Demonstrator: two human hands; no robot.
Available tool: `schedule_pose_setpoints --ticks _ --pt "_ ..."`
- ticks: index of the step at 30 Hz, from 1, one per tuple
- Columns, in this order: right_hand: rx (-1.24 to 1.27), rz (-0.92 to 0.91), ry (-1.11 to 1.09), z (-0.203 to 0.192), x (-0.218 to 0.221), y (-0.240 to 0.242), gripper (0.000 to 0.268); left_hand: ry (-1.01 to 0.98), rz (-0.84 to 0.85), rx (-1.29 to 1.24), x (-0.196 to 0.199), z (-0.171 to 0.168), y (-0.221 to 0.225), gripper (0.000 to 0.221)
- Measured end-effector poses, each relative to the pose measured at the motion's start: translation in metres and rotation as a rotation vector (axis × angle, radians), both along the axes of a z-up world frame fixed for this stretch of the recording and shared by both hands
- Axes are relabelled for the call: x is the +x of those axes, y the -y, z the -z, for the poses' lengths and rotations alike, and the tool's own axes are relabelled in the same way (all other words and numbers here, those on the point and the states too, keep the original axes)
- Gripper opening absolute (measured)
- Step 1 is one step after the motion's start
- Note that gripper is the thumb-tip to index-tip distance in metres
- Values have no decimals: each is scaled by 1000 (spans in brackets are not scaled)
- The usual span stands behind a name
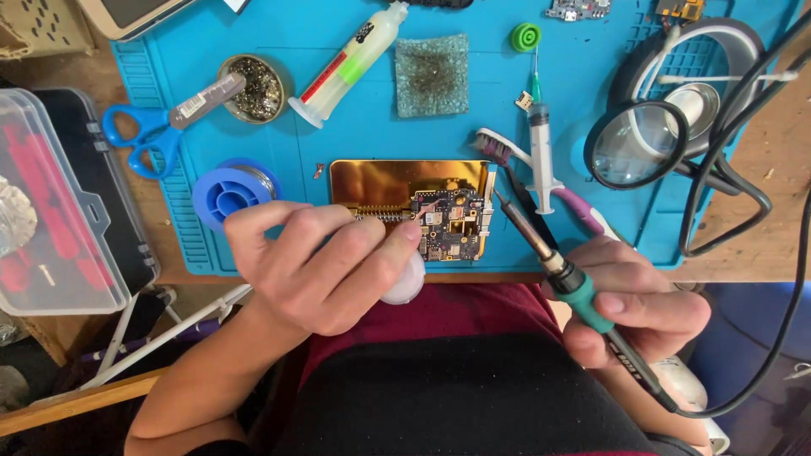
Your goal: Soldering small electronic components onto a mobile phone circuit board and cleaning the work area with a cotton swab.
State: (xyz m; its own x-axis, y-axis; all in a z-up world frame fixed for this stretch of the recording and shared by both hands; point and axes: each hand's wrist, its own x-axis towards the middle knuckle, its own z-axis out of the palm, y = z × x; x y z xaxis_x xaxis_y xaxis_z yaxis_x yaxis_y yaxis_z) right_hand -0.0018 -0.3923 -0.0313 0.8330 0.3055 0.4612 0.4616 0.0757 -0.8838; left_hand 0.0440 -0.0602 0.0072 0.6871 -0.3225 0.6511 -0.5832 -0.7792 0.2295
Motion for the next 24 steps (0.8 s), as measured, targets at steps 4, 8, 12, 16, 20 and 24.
schedule_pose_setpoints --ticks 4,8,12,16,20,24 --pt "-154 -67 -40 -10 1 1 37 -50 23 32 -2 0 -5 24" --pt "-278 -43 -82 -17 0 -5 31 -79 53 54 -1 0 -8 23" --pt "-308 -42 -101 -17 -2 -6 29 -110 62 60 -3 0 -9 23" --pt "-333 -51 -101 -20 0 -8 29 -120 57 43 -2 0 -9 25" --pt "-348 -51 -110 -20 0 -10 25 -121 60 42 -2 0 -10 26" --pt "-377 -48 -135 -24 0 -11 23 -136 67 45 -2 0 -11 26"
